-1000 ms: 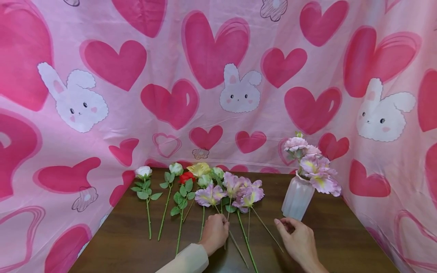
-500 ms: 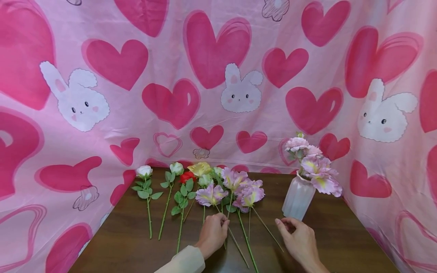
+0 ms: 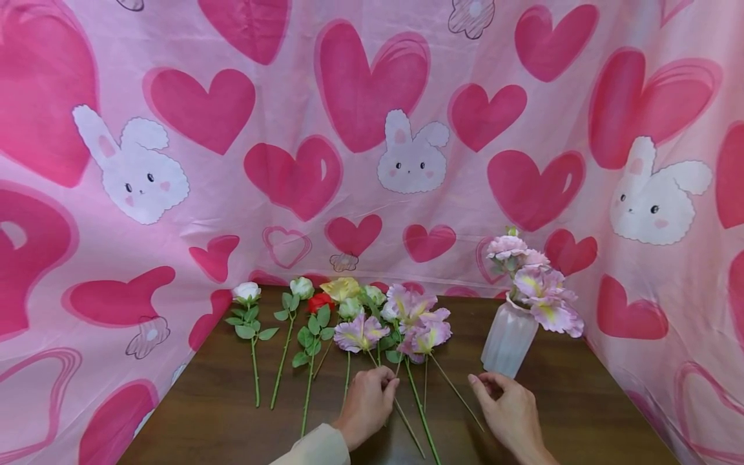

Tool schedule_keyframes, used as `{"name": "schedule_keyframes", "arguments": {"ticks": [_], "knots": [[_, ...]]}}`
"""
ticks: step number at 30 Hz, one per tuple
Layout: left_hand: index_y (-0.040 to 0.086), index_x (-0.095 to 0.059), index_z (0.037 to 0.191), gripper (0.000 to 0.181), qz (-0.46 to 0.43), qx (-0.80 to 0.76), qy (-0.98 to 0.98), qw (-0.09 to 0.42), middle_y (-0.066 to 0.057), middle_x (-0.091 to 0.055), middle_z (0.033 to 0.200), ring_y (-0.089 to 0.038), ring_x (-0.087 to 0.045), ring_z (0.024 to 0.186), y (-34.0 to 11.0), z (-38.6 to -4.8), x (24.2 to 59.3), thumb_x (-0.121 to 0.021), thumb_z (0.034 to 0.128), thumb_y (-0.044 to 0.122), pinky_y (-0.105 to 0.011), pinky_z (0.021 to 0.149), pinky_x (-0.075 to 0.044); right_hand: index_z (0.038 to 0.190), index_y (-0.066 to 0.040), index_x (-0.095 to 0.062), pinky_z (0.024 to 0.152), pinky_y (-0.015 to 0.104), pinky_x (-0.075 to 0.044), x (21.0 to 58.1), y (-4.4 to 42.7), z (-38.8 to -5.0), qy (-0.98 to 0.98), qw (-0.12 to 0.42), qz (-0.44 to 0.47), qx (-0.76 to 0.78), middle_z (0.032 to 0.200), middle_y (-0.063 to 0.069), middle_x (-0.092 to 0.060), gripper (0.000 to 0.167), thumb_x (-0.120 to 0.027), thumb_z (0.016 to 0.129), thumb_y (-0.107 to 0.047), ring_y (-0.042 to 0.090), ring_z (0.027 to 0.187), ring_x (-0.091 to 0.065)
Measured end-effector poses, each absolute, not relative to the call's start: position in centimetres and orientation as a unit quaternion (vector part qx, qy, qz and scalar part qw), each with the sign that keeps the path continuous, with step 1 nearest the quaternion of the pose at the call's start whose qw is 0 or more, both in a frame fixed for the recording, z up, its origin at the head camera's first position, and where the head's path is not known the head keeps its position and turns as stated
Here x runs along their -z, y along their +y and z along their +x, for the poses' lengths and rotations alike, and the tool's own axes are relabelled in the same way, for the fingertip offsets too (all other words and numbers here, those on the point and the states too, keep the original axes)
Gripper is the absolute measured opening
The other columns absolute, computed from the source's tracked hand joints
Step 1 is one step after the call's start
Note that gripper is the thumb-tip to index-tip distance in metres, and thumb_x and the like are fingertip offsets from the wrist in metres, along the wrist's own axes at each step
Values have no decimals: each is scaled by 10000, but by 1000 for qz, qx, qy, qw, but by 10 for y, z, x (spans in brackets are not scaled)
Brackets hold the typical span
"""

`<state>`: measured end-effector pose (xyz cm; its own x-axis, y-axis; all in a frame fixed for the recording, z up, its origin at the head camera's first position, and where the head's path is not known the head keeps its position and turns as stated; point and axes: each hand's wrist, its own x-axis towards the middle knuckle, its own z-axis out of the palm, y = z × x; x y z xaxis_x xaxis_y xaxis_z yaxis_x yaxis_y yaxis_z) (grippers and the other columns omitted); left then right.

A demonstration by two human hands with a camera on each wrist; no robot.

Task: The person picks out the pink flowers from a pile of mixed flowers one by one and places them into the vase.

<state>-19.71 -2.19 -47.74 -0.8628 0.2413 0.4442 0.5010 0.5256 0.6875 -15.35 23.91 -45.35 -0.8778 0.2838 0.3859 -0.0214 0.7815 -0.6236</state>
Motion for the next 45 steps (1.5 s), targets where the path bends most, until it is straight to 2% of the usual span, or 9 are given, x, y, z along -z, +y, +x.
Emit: {"name": "schedule_keyframes", "arguments": {"ticks": [3,11,18,23,33,39,45], "knots": [[112,-715,823,125,-223,431,-861,152,98,-669,687,41,-524,581,-21,-194,476,-733,946,93,-213,557,-453,914,-160,-789,644,303,-446,454,239,-153,-914,237,-72,-323,740,-91,-651,243,-774,917,-403,81,695,-571],[114,-730,875,90,-232,426,-866,120,127,-663,717,43,-537,608,-16,-187,473,-721,964,125,-211,570,-463,912,-166,-787,649,293,-456,457,238,-153,-915,233,-73,-323,737,-102,-651,231,-778,913,-397,75,695,-574],[119,-732,871,81,-259,418,-857,154,58,-721,765,54,-567,655,-11,-181,473,-733,952,117,-176,587,-468,918,-159,-790,658,303,-463,458,237,-153,-912,233,-74,-329,741,-104,-664,233,-777,916,-392,79,707,-586],[144,-731,853,88,-268,405,-856,179,115,-707,763,68,-567,674,-8,-179,473,-753,932,110,-147,596,-451,917,-151,-793,659,306,-464,457,235,-152,-910,235,-70,-334,731,-99,-657,235,-779,916,-386,78,700,-585],[141,-726,855,95,-293,401,-848,184,120,-699,760,89,-553,674,-3,-175,475,-750,932,92,-119,598,-437,907,-185,-798,624,277,-470,459,229,-152,-897,268,-44,-349,721,-144,-675,153,-817,887,-336,4,649,-569],[162,-723,836,119,-301,393,-849,185,150,-677,743,105,-516,654,0,-172,474,-753,929,95,-106,589,-407,931,-181,-806,643,259,-497,461,223,-153,-892,262,-47,-365,780,-118,-732,192,-826,877,-364,14,688,-618],[157,-739,847,95,-309,377,-851,197,124,-710,767,110,-531,671,4,-170,475,-760,925,108,-102,597,-413,971,-141,-813,628,255,-502,460,217,-152,-885,268,-33,-380,827,-71,-756,255,-827,876,-377,43,707,-639]]}}
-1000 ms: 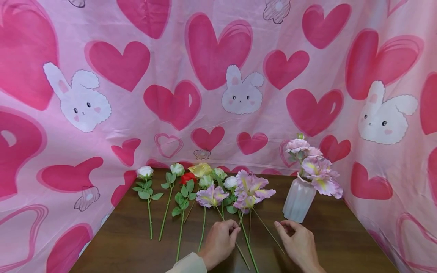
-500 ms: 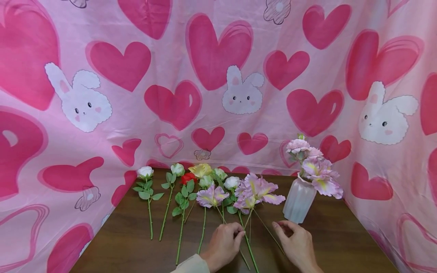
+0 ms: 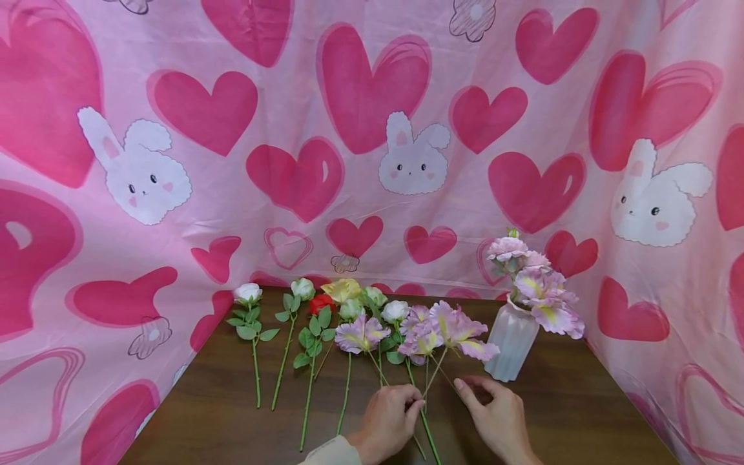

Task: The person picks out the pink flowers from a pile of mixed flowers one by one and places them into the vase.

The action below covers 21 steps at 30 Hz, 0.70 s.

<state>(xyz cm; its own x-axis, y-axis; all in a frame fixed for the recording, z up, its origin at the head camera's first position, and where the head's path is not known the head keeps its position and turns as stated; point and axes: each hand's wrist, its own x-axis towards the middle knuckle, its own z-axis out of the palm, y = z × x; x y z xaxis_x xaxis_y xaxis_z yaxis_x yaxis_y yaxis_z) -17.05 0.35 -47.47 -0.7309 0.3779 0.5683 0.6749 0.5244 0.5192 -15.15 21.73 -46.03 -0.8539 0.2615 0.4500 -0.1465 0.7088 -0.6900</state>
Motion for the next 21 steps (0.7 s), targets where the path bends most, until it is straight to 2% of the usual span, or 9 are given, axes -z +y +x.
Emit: {"name": "schedule_keyframes", "arguments": {"ticks": [5,13,21], "knots": [[178,-738,839,105,-319,365,-849,210,147,-707,772,115,-542,680,6,-170,476,-772,914,112,-103,604,-421,958,-159,-815,655,274,-530,459,212,-151,-880,267,-31,-391,836,-85,-757,205,-831,877,-346,57,744,-658],[170,-741,840,101,-337,359,-841,227,138,-709,779,114,-547,686,9,-170,478,-776,908,105,-92,602,-418,932,-238,-813,706,274,-508,459,207,-151,-879,239,-47,-411,832,-134,-747,162,-823,878,-390,35,793,-651],[174,-739,847,106,-351,358,-836,225,136,-710,795,116,-550,695,11,-170,478,-764,920,101,-84,601,-417,913,-220,-813,644,231,-483,455,201,-150,-861,243,-36,-446,768,-117,-726,150,-819,885,-367,34,699,-628]]}}
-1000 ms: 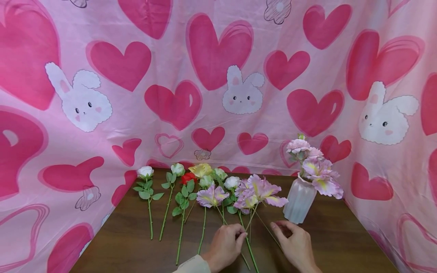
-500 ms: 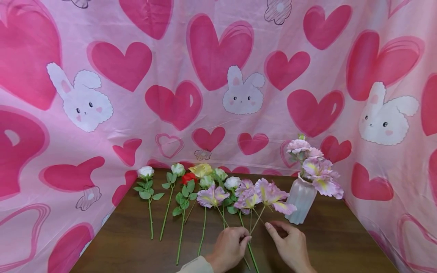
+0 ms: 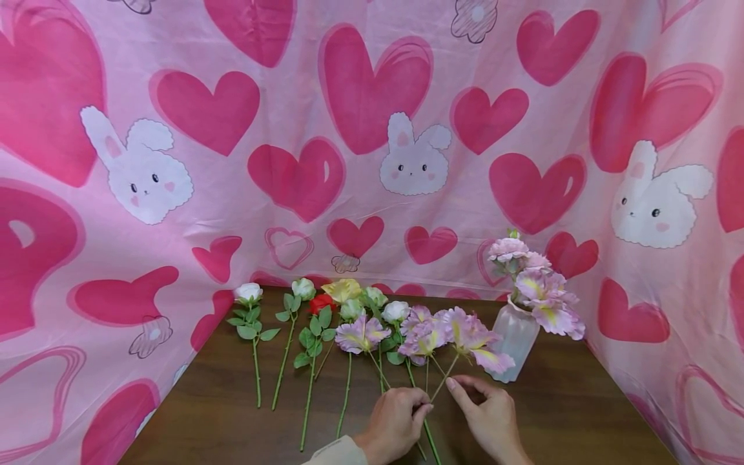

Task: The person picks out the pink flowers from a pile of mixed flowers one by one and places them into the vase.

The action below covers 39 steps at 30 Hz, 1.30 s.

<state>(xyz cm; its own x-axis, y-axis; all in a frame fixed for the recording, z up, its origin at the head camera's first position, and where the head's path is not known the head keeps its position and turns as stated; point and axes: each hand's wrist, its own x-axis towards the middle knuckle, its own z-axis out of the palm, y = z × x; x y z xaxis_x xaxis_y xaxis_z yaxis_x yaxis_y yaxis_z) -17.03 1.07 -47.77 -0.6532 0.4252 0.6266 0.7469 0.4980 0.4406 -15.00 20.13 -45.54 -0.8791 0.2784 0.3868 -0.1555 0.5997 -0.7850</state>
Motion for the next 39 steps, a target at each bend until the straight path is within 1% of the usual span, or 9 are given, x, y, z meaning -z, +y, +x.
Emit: {"name": "schedule_keyframes", "arguments": {"ticks": [6,11,18,24,29,33,37,39], "knots": [[177,-739,851,107,-364,353,-831,228,131,-710,796,117,-554,700,12,-170,477,-765,919,99,-78,606,-418,914,-227,-808,646,228,-469,456,200,-150,-854,252,-33,-455,742,-137,-699,111,-820,889,-335,28,685,-605],[187,-736,843,122,-372,348,-832,219,138,-697,784,127,-530,686,13,-170,476,-762,922,98,-70,599,-402,915,-197,-812,654,228,-462,455,200,-150,-850,260,-38,-457,735,-135,-692,116,-823,889,-310,29,697,-594],[197,-740,847,120,-377,345,-835,206,151,-686,791,123,-534,698,14,-171,477,-754,935,116,-69,602,-391,863,-160,-805,608,205,-448,457,197,-152,-835,292,-26,-466,630,-100,-659,53,-844,861,-196,45,611,-601],[194,-749,853,105,-379,343,-834,209,154,-690,799,117,-551,715,15,-171,477,-756,933,126,-74,609,-398,845,-162,-796,601,201,-444,456,196,-151,-833,283,-34,-474,673,-21,-703,54,-831,873,-192,60,599,-610],[192,-759,867,84,-381,345,-833,205,157,-700,807,135,-541,712,16,-171,476,-755,938,148,-67,609,-399,817,-169,-784,594,195,-437,456,195,-152,-828,286,-30,-481,669,-17,-702,73,-824,878,-170,89,587,-621],[189,-754,884,61,-379,362,-830,191,161,-688,786,155,-507,679,15,-172,476,-760,945,194,-58,598,-393,828,-124,-781,582,193,-459,454,195,-152,-819,295,-16,-492,670,-22,-705,67,-807,890,-129,118,579,-640],[157,-750,900,68,-369,381,-827,188,149,-664,763,138,-489,655,12,-174,476,-778,932,210,-64,586,-393,846,-77,-779,557,188,-503,449,198,-152,-807,309,-5,-503,674,-12,-713,62,-787,905,-93,125,566,-659],[152,-752,903,73,-362,386,-829,181,147,-657,765,130,-488,652,10,-175,476,-780,931,213,-69,583,-395,841,-63,-779,540,184,-501,446,200,-153,-804,322,2,-500,668,7,-714,62,-783,902,-70,124,555,-657]]}}
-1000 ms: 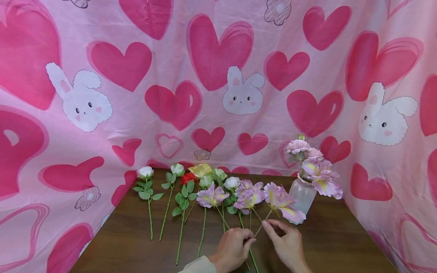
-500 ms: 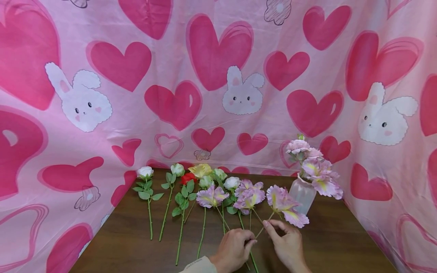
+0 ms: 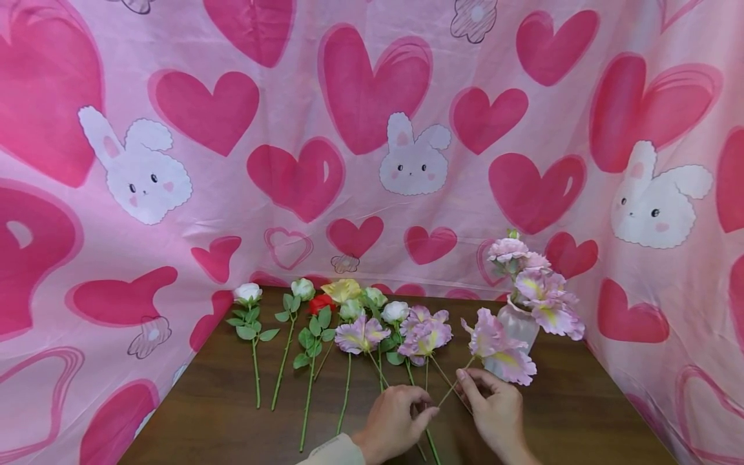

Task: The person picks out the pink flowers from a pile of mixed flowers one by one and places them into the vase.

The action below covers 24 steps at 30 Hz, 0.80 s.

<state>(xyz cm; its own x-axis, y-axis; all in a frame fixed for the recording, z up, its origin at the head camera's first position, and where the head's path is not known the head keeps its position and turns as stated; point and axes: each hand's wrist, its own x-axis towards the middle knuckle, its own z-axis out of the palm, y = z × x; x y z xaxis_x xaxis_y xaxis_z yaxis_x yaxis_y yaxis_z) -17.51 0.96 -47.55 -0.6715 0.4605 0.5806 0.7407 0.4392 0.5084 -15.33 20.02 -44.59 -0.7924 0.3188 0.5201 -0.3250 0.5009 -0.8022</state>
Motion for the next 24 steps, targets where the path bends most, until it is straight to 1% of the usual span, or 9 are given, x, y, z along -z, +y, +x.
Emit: {"name": "schedule_keyframes", "arguments": {"ticks": [3,6,10,14,16,18,21,24], "knots": [[166,-755,891,77,-352,384,-836,171,155,-657,777,107,-514,661,6,-177,476,-783,927,229,-86,591,-406,814,-76,-779,516,182,-474,441,205,-156,-801,350,13,-486,651,18,-712,83,-791,884,-33,137,542,-654],[193,-748,876,86,-336,373,-849,166,160,-657,792,62,-549,686,1,-178,477,-789,919,255,-118,611,-417,788,-98,-776,496,181,-440,434,210,-158,-797,381,29,-468,631,-12,-705,125,-800,862,0,147,535,-652],[216,-730,855,116,-311,357,-866,161,145,-657,805,2,-570,734,-8,-177,480,-790,916,294,-176,629,-435,796,-98,-782,534,151,-445,425,219,-160,-794,419,48,-437,630,-53,-700,129,-803,847,18,55,540,-643],[191,-743,893,151,-290,353,-878,147,109,-676,839,-23,-581,777,-16,-178,482,-779,922,335,-211,636,-455,812,-81,-788,569,138,-445,417,227,-163,-790,453,58,-409,624,-69,-696,101,-818,832,14,-38,556,-609],[170,-753,928,181,-281,352,-881,143,92,-689,858,-41,-588,791,-19,-179,483,-772,925,350,-215,638,-455,821,-67,-790,572,131,-439,412,230,-164,-783,469,68,-403,625,-50,-701,94,-823,820,21,-55,571,-605],[154,-761,949,209,-277,348,-883,150,80,-705,876,-67,-602,800,-22,-180,484,-774,921,361,-217,635,-456,828,-55,-791,572,125,-435,408,233,-165,-774,485,84,-399,638,-16,-711,99,-823,808,36,-62,595,-607],[144,-765,951,232,-272,338,-886,166,64,-723,891,-90,-610,808,-26,-181,486,-784,910,372,-233,638,-469,840,-29,-788,571,130,-434,402,239,-168,-767,504,100,-385,656,22,-720,103,-820,794,57,-99,643,-601],[140,-764,937,244,-268,326,-889,179,49,-733,901,-84,-602,810,-31,-182,488,-792,900,379,-254,650,-486,840,-12,-787,587,137,-429,395,247,-172,-767,517,102,-367,666,52,-726,100,-819,784,65,-146,681,-578]]}}
